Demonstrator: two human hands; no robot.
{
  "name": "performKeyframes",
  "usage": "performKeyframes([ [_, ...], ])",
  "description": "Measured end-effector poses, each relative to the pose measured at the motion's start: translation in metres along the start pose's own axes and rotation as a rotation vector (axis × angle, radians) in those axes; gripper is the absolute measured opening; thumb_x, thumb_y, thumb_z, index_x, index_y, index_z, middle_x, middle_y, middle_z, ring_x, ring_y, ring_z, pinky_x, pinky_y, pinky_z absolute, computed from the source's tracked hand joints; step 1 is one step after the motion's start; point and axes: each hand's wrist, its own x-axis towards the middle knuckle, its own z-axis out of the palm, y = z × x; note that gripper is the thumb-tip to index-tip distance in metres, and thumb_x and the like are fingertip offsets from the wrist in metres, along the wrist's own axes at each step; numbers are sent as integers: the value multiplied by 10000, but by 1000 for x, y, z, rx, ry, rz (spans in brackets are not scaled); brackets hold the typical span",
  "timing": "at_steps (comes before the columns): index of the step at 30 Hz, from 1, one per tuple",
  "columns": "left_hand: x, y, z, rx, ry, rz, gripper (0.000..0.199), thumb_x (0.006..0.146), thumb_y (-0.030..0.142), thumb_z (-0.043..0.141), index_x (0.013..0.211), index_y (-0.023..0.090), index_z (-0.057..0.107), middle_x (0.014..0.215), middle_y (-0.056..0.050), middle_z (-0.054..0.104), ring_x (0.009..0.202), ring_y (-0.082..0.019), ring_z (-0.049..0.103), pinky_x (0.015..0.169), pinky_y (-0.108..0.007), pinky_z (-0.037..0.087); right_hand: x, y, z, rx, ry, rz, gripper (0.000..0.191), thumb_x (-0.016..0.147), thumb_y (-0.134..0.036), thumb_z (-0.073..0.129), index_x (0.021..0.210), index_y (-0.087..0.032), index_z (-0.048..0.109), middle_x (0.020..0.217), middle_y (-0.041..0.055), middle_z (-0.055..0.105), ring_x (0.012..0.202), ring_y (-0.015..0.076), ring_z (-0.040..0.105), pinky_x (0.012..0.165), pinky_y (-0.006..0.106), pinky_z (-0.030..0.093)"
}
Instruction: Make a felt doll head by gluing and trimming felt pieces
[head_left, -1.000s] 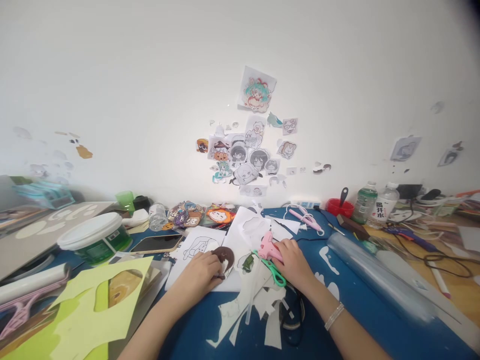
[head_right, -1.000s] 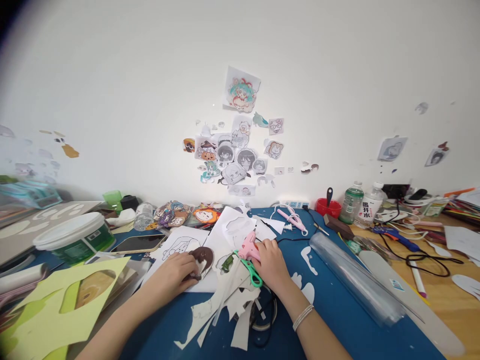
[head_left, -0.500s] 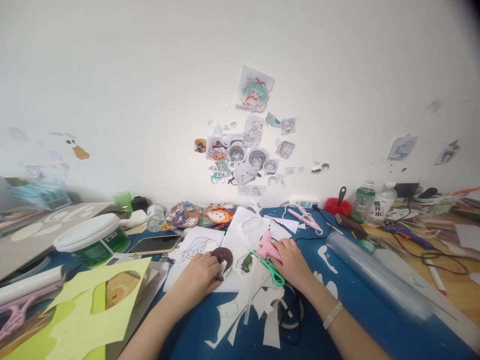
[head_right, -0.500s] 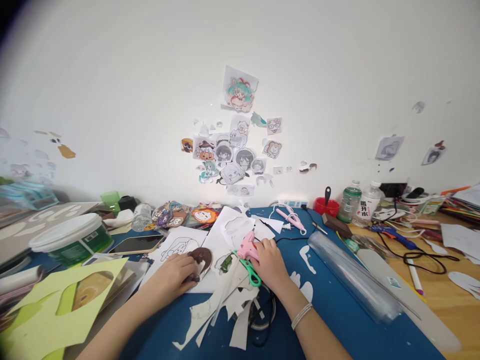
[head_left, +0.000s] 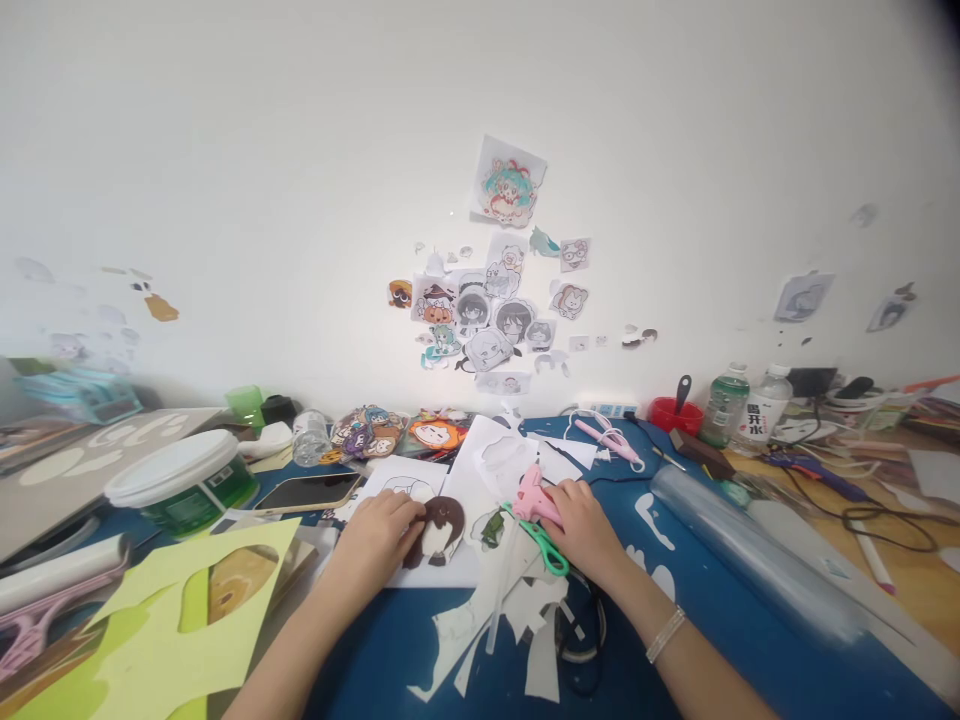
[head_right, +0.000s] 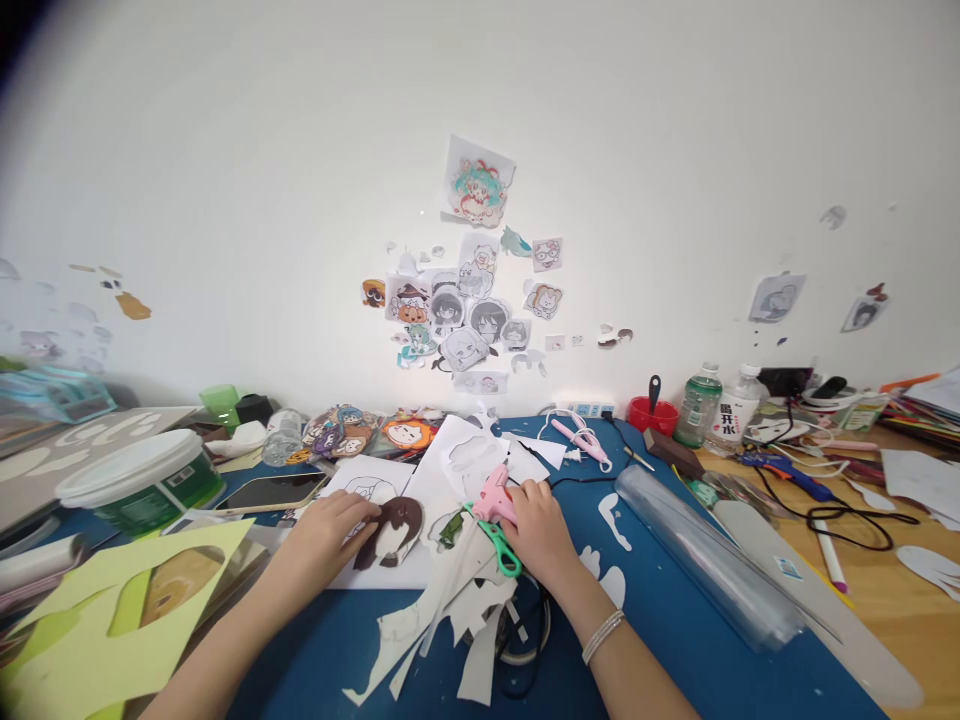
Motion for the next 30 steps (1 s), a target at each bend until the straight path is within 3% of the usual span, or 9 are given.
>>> performKeyframes([
  [8, -1, -10, 13, 41, 8, -69, 281, 840, 123, 408, 953, 195, 655, 950, -89, 657, 871, -234, 564, 769, -357, 427, 0, 1, 1, -5, 0, -5, 259, 806, -223, 515, 1052, -185, 584, 943, 85, 565, 897, 241, 465, 746, 317, 383],
  [19, -1, -4, 20, 62, 46, -150, 269, 854, 200, 389, 932, 199, 646, 945, -95, 649, 881, -249, 576, 745, -372, 424, 0, 1, 1, -24, 2, -9, 249, 808, -225, 507, 1043, -186, 580, 941, 87, 570, 896, 245, 470, 737, 324, 386],
  [24, 1, 5, 16, 52, 62, -149, 297, 879, 243, 363, 1001, 189, 628, 979, -103, 635, 891, -243, 571, 772, -370, 428, 0, 0, 0, -20, -5, -10, 263, 805, -211, 507, 1054, -177, 582, 946, 89, 569, 896, 244, 464, 747, 325, 386],
  [30, 1, 14, 10, 12, 64, -109, 326, 889, 344, 373, 940, 181, 650, 942, -110, 627, 871, -245, 559, 769, -379, 437, 0, 0, 1, -15, -11, -5, 238, 810, -217, 508, 1030, -188, 593, 937, 86, 566, 884, 243, 461, 734, 319, 386],
])
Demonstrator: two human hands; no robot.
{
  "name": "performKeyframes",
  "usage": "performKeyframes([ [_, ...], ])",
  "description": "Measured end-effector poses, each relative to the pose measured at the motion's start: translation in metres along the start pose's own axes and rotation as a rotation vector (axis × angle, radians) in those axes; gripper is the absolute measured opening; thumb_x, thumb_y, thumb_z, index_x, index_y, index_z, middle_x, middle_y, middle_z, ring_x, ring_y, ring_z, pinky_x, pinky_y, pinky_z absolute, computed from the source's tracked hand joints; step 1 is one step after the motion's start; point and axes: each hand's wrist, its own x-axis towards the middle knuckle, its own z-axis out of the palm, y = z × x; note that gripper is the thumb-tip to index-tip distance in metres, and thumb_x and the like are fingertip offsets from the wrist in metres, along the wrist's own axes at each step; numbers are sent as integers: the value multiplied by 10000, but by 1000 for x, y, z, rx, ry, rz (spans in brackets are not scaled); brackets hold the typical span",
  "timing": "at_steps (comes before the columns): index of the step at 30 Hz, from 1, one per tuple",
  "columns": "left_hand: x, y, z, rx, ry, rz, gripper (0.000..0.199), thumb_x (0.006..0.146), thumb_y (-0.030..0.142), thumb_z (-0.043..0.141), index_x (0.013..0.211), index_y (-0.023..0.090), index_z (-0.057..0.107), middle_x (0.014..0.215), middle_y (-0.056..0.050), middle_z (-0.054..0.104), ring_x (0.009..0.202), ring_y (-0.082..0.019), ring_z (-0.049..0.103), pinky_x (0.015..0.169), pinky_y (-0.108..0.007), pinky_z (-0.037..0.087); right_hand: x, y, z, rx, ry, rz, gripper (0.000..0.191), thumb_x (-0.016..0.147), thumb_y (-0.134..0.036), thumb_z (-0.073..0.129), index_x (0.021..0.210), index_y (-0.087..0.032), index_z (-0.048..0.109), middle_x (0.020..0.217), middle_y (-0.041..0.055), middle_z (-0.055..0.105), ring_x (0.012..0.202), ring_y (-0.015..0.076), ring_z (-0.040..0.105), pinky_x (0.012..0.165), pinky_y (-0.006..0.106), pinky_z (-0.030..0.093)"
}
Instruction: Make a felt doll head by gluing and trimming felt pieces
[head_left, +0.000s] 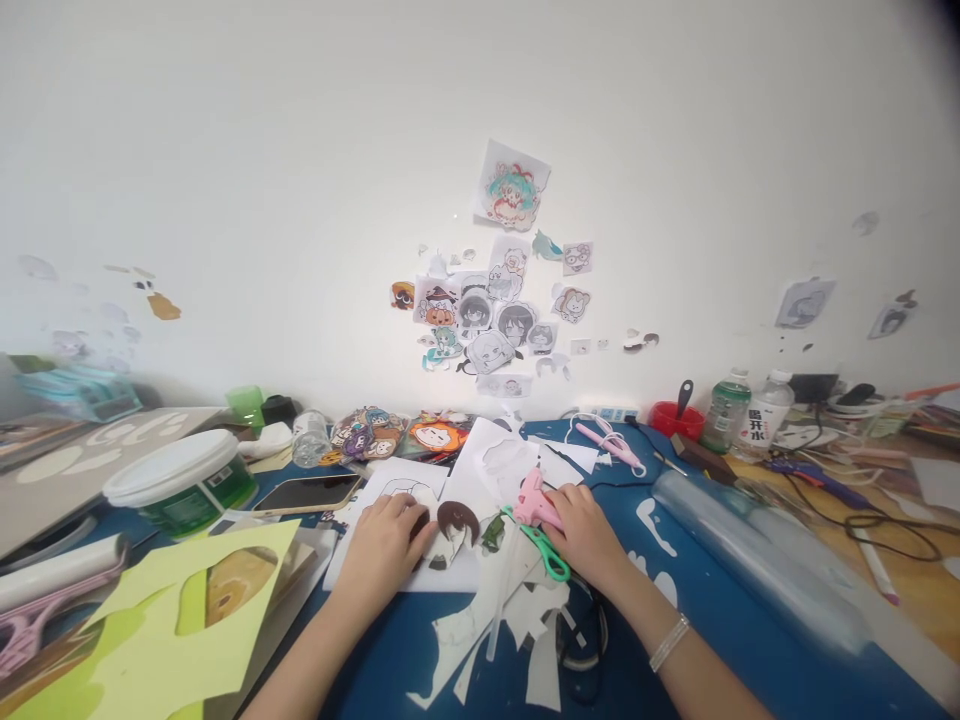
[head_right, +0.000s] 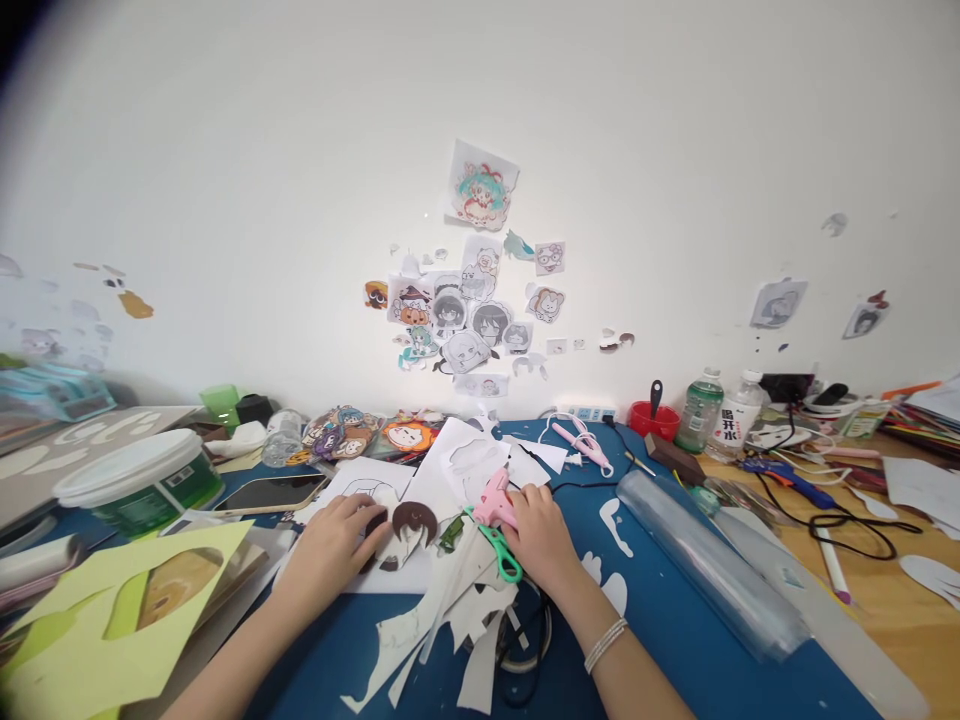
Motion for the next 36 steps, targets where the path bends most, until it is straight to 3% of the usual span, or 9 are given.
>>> performKeyframes([
  [5, -1, 5, 3, -53, 3, 86, 288, 881, 302, 402, 1045, 224, 626, 1029, -101, 618, 944, -256, 539, 799, -400, 436, 0, -1, 0, 3, -5, 1, 252, 819, -228, 504, 1051, -177, 588, 942, 92, 563, 888, 246, 459, 735, 321, 387],
  [13, -7, 23, 4, -148, 7, 362, 370, 875, 184, 395, 1210, 287, 511, 1208, -68, 570, 1102, -254, 483, 918, -451, 397, 0, 0, 0, 3, -12, 5, 266, 816, -235, 514, 1066, -177, 584, 965, 95, 566, 900, 248, 465, 738, 321, 391],
  [18, -7, 18, 10, -103, 5, 138, 429, 822, 330, 502, 1217, 163, 511, 1200, -151, 574, 1103, -311, 500, 924, -480, 411, 0, -1, 0, 1, -16, 8, 270, 818, -236, 517, 1071, -171, 584, 972, 98, 567, 909, 251, 465, 743, 325, 397],
  [22, -8, 16, 12, -63, -31, 22, 535, 772, 416, 546, 1233, 150, 497, 1258, -175, 536, 1146, -344, 472, 943, -499, 392, 0, -1, 0, 0, -15, 6, 263, 824, -247, 513, 1068, -174, 583, 970, 98, 567, 906, 250, 466, 736, 326, 399],
  [26, -9, 21, 12, -50, -98, -12, 481, 799, 379, 498, 1222, 152, 508, 1281, -171, 523, 1170, -341, 453, 949, -487, 383, 0, 0, 0, -3, -10, 5, 263, 818, -238, 518, 1064, -173, 582, 957, 94, 567, 903, 249, 464, 741, 330, 396],
  [36, -7, 21, 2, -83, -116, -55, 568, 742, 396, 549, 1248, 147, 483, 1328, -176, 469, 1197, -345, 416, 967, -467, 353, 1, -1, 0, -7, -14, 4, 271, 796, -220, 537, 1053, -156, 591, 964, 96, 569, 909, 253, 462, 763, 336, 391],
])
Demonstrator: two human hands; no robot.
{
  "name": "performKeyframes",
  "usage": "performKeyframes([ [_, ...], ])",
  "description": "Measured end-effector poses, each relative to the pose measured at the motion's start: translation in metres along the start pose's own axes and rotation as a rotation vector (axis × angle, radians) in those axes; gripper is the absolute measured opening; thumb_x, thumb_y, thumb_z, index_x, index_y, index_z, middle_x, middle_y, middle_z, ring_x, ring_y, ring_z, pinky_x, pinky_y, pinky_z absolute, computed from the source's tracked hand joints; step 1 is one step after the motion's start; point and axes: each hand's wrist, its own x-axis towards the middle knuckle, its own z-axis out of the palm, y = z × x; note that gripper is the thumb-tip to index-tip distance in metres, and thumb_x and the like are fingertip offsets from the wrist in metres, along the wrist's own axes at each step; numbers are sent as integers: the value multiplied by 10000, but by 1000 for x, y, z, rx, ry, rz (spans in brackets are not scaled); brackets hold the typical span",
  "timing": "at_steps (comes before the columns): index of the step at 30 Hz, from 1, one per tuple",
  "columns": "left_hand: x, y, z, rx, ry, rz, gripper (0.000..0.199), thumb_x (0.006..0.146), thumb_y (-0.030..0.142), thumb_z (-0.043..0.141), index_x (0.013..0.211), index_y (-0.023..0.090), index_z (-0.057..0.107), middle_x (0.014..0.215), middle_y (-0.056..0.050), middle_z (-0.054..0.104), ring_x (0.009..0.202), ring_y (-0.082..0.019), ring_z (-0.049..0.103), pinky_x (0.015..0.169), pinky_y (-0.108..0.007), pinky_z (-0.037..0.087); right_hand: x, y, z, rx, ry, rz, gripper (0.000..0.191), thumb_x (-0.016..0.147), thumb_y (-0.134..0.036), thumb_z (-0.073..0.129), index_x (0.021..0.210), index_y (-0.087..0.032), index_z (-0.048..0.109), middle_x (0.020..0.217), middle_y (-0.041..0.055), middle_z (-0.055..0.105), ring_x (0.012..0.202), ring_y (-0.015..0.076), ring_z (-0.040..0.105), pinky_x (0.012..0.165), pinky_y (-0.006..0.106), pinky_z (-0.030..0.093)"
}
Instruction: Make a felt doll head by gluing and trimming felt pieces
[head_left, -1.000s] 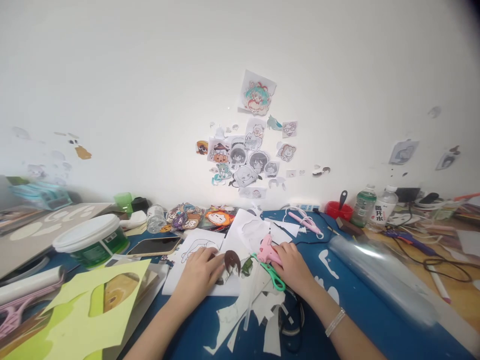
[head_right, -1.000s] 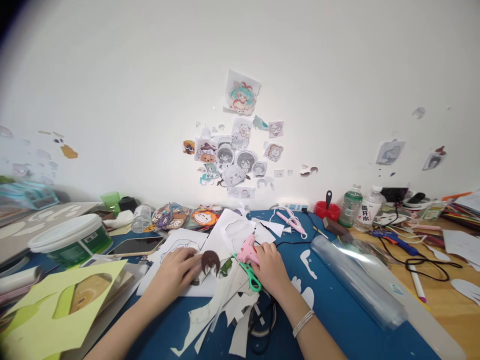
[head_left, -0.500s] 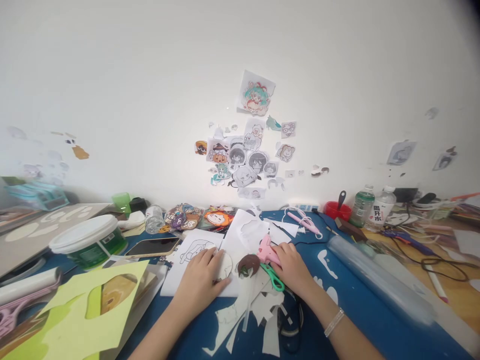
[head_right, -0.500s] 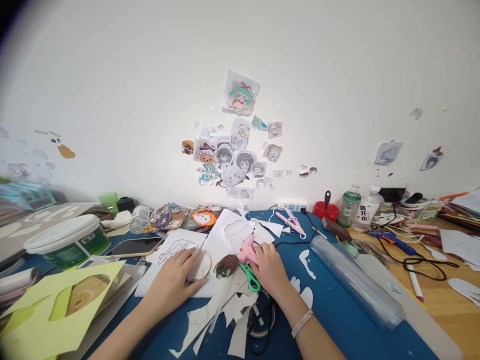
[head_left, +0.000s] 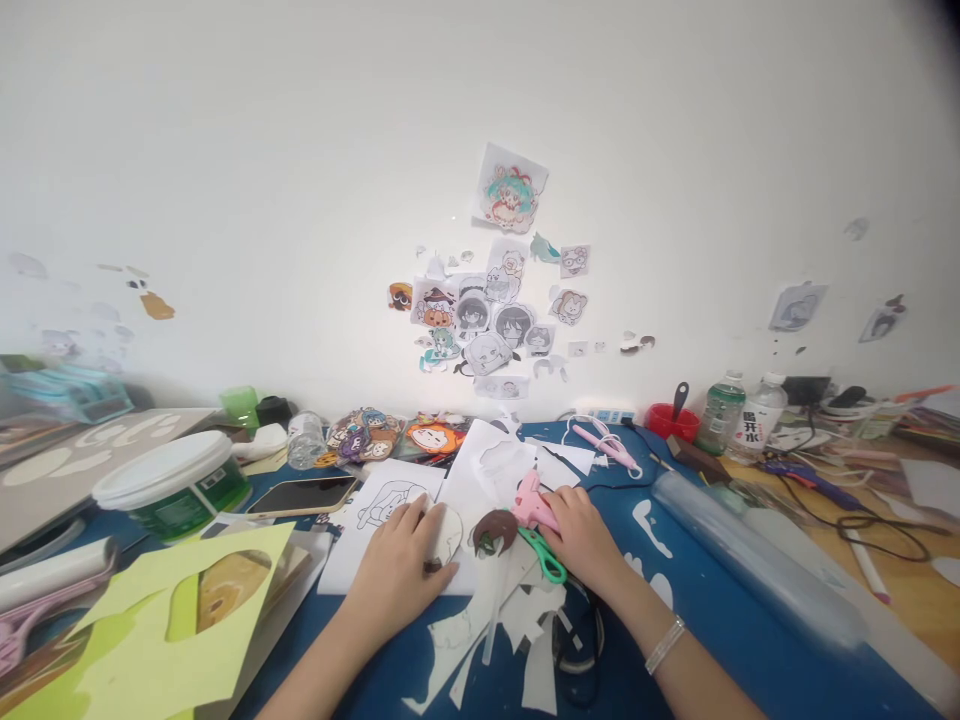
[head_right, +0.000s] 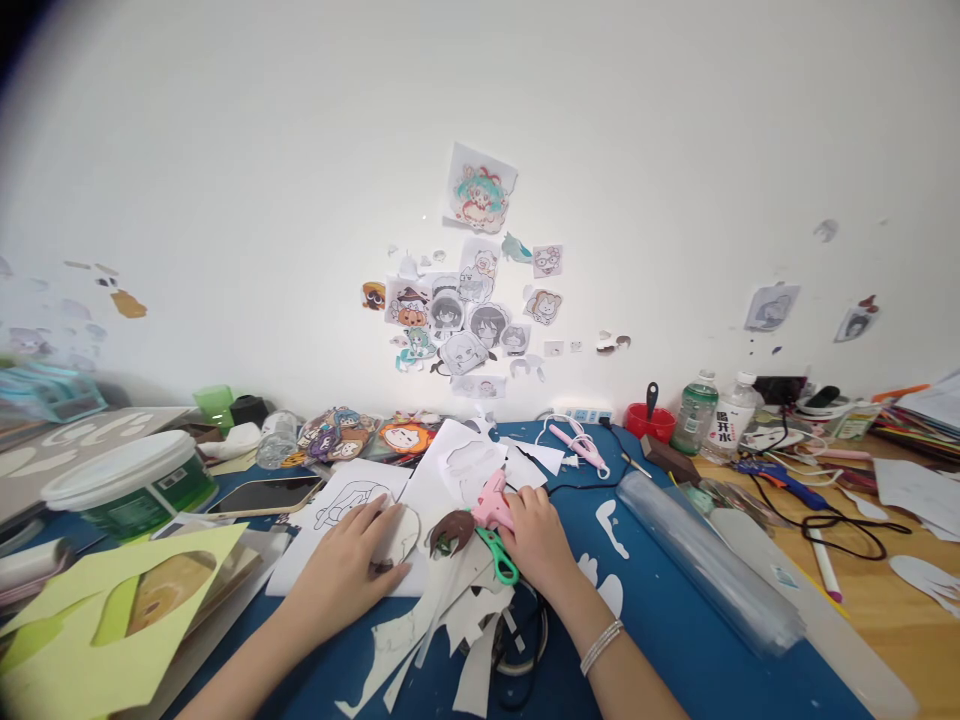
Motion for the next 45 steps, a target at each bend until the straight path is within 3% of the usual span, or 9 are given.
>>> performKeyframes([
  [3, -1, -8, -15, -29, 3, -35, 531, 749, 459, 539, 1177, 144, 536, 1173, -159, 571, 1075, -318, 504, 906, -450, 395, 0, -1, -1, 0, -2, 1, 279, 802, -230, 534, 1065, -157, 588, 968, 99, 570, 907, 254, 463, 758, 337, 395],
  [8, -1, -11, -34, -54, -78, -24, 238, 753, 406, 556, 833, 202, 649, 886, -71, 614, 864, -254, 563, 766, -374, 433, 0, 0, 1, -5, 0, 3, 273, 807, -240, 529, 1066, -171, 586, 962, 96, 572, 905, 252, 465, 753, 337, 396],
  [13, 0, 1, -30, -6, -241, 60, 125, 703, 254, 603, 807, 202, 649, 912, -70, 618, 884, -249, 569, 750, -352, 428, 0, 1, 1, -7, 2, -4, 254, 799, -221, 533, 1041, -167, 590, 963, 93, 571, 899, 247, 466, 756, 332, 394],
  [17, 0, 4, -26, 28, -292, 83, 148, 708, 160, 553, 826, 193, 637, 919, -79, 626, 882, -245, 582, 734, -342, 433, 0, 2, 1, -10, 5, -8, 259, 804, -230, 532, 1048, -163, 586, 952, 89, 567, 893, 246, 462, 756, 333, 390],
  [28, 0, 7, -27, -17, -253, 125, 103, 763, 152, 525, 806, 198, 607, 896, -65, 633, 886, -229, 571, 741, -327, 427, -1, 1, 1, -20, 15, -20, 245, 829, -235, 487, 1051, -184, 577, 933, 87, 569, 885, 245, 466, 733, 331, 382],
  [36, -1, 22, 3, -138, -106, 280, 140, 725, 115, 589, 833, 203, 603, 973, -59, 624, 905, -239, 533, 746, -354, 413, 0, -1, -1, -19, -1, -9, 268, 827, -244, 507, 1074, -167, 578, 964, 97, 572, 902, 249, 466, 745, 327, 387],
  [40, -1, 17, 1, -144, -94, 337, 236, 703, 132, 630, 920, 222, 610, 1091, -64, 607, 997, -253, 519, 809, -371, 411, -1, -1, -1, -24, -2, -7, 262, 817, -232, 517, 1063, -169, 582, 964, 95, 571, 907, 251, 463, 746, 327, 387],
  [42, -1, 7, -9, -122, -73, 271, 230, 742, 200, 610, 972, 217, 607, 1116, -83, 603, 1021, -255, 522, 845, -376, 410, -1, 0, 0, -25, 0, -6, 261, 818, -231, 514, 1063, -171, 579, 962, 95, 571, 909, 251, 463, 742, 327, 387],
  [45, -2, -12, -23, -48, -49, -52, 326, 763, 329, 572, 1056, 187, 581, 1034, -111, 636, 974, -275, 565, 822, -393, 433, -1, 0, 0, -23, 3, -9, 258, 823, -236, 506, 1065, -180, 575, 963, 92, 571, 912, 247, 464, 744, 327, 386],
])
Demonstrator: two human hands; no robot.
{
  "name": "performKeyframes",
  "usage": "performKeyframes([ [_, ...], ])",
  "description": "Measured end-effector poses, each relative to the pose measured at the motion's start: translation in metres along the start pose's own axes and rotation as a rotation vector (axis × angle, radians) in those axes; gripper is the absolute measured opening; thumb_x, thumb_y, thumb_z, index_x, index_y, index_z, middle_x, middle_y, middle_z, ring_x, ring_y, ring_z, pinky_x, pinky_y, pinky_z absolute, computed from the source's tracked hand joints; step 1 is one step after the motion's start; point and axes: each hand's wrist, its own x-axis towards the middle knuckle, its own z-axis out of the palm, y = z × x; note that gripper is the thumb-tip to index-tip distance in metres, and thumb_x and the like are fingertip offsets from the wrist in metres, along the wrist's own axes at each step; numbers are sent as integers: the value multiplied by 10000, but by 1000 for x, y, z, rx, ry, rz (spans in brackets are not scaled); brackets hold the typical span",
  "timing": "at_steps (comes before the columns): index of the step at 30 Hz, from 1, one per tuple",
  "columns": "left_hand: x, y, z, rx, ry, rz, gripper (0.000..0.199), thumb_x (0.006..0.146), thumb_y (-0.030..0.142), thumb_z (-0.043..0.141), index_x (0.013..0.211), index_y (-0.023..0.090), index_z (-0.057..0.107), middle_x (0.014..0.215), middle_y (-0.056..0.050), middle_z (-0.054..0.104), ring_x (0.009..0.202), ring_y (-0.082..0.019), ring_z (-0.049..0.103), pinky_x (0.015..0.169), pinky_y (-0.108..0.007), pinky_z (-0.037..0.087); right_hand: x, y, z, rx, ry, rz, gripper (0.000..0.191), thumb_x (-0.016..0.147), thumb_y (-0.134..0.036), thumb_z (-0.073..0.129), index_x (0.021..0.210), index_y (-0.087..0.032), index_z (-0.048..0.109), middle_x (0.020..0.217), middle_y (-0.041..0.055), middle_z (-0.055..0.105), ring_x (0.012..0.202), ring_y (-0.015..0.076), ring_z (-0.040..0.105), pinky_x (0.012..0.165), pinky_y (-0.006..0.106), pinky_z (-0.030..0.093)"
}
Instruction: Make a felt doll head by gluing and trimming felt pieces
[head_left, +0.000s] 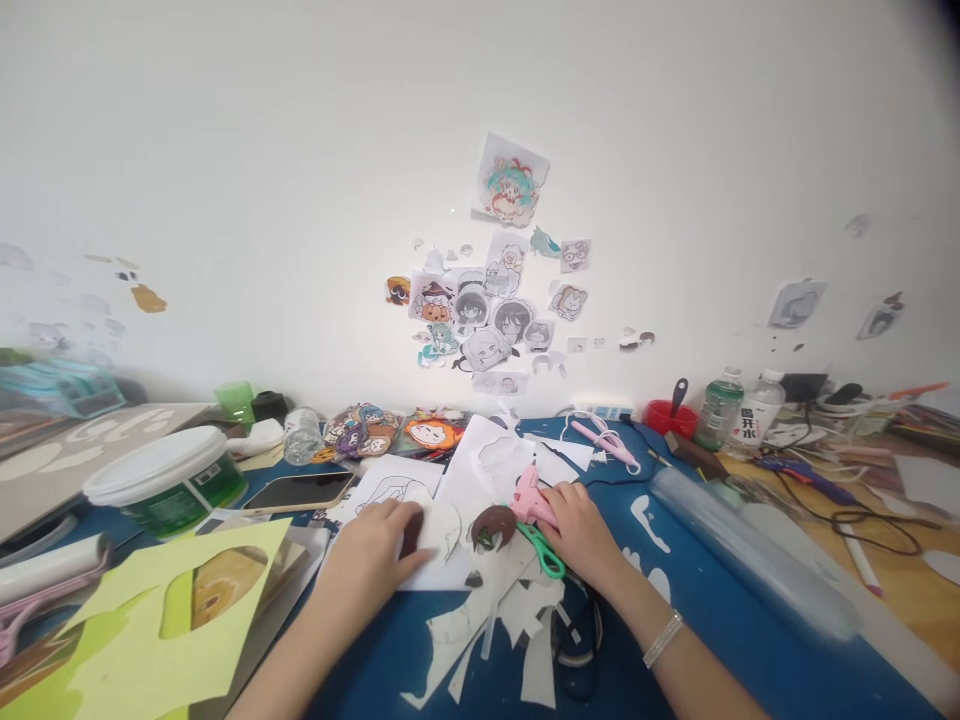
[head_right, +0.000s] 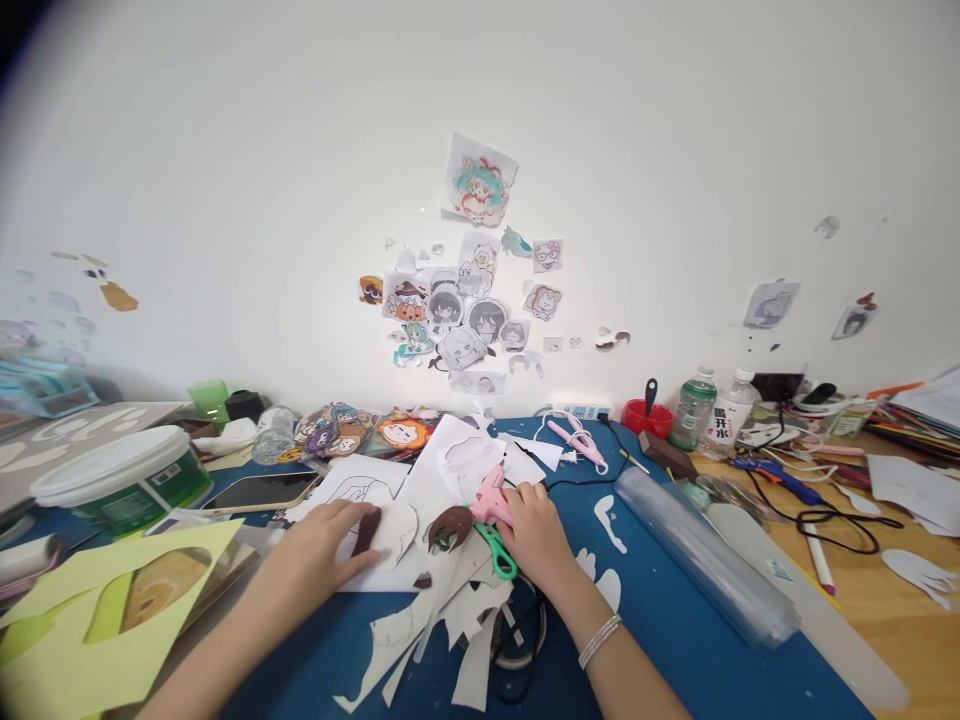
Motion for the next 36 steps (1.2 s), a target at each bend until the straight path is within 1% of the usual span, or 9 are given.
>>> performKeyframes([
  [2, -1, -7, -4, 29, -60, -162, 387, 747, 374, 568, 1065, 155, 575, 996, -125, 649, 944, -291, 590, 782, -395, 451, 0, 0, 0, 2, 1, -2, 255, 822, -235, 508, 1061, -179, 575, 965, 90, 570, 911, 244, 466, 746, 326, 386],
  [4, -1, -7, -2, 43, -90, -231, 369, 752, 377, 544, 1038, 148, 583, 982, -126, 654, 931, -288, 600, 760, -380, 455, 0, 0, -1, 4, 3, -1, 253, 821, -232, 509, 1060, -177, 575, 958, 89, 568, 906, 241, 466, 744, 324, 387],
  [11, 3, 8, 8, 19, -115, -272, 284, 762, 301, 475, 998, 188, 585, 922, -91, 676, 818, -233, 629, 648, -308, 451, 0, 1, 1, -1, 6, -8, 255, 825, -241, 502, 1062, -180, 573, 942, 84, 563, 893, 241, 460, 738, 323, 383],
  [20, 6, 1, 3, -18, -64, -288, 317, 779, 252, 411, 1038, 156, 567, 870, -98, 676, 788, -228, 634, 647, -294, 447, 0, 0, 0, 0, 7, 2, 258, 816, -232, 514, 1059, -177, 578, 955, 88, 571, 904, 243, 466, 745, 324, 386],
  [23, 6, 2, 2, -77, -14, -221, 351, 803, 266, 395, 1118, 178, 524, 918, -71, 663, 786, -195, 625, 687, -279, 458, 0, -1, -1, 1, 6, 3, 257, 816, -232, 517, 1060, -179, 576, 962, 89, 573, 910, 244, 469, 747, 326, 388],
  [27, 3, 20, 11, -202, 8, 12, 296, 803, 254, 434, 1061, 200, 568, 899, -52, 662, 777, -185, 609, 707, -279, 474, 0, -1, -1, 1, 3, 3, 250, 831, -247, 501, 1059, -180, 577, 955, 94, 573, 905, 247, 469, 743, 330, 391],
  [29, 0, 31, 19, -156, 20, 75, 268, 801, 225, 445, 1019, 199, 599, 895, -68, 662, 856, -212, 602, 738, -299, 473, 0, -1, -1, 1, 0, 1, 249, 832, -253, 504, 1057, -180, 580, 952, 94, 572, 903, 248, 468, 744, 329, 391],
  [32, -3, 41, 29, -78, -13, 117, 261, 790, 187, 471, 1006, 201, 616, 876, -81, 658, 873, -227, 597, 711, -306, 481, 0, -2, -1, 0, -1, 1, 259, 827, -252, 516, 1066, -173, 579, 958, 96, 572, 908, 250, 468, 749, 331, 391],
  [36, -3, 37, 29, -25, -5, 183, 236, 826, 188, 434, 961, 209, 626, 873, -72, 669, 910, -231, 579, 727, -311, 481, 0, -2, -3, -2, -2, 1, 245, 833, -249, 508, 1055, -176, 582, 960, 96, 574, 908, 247, 471, 755, 330, 394],
])
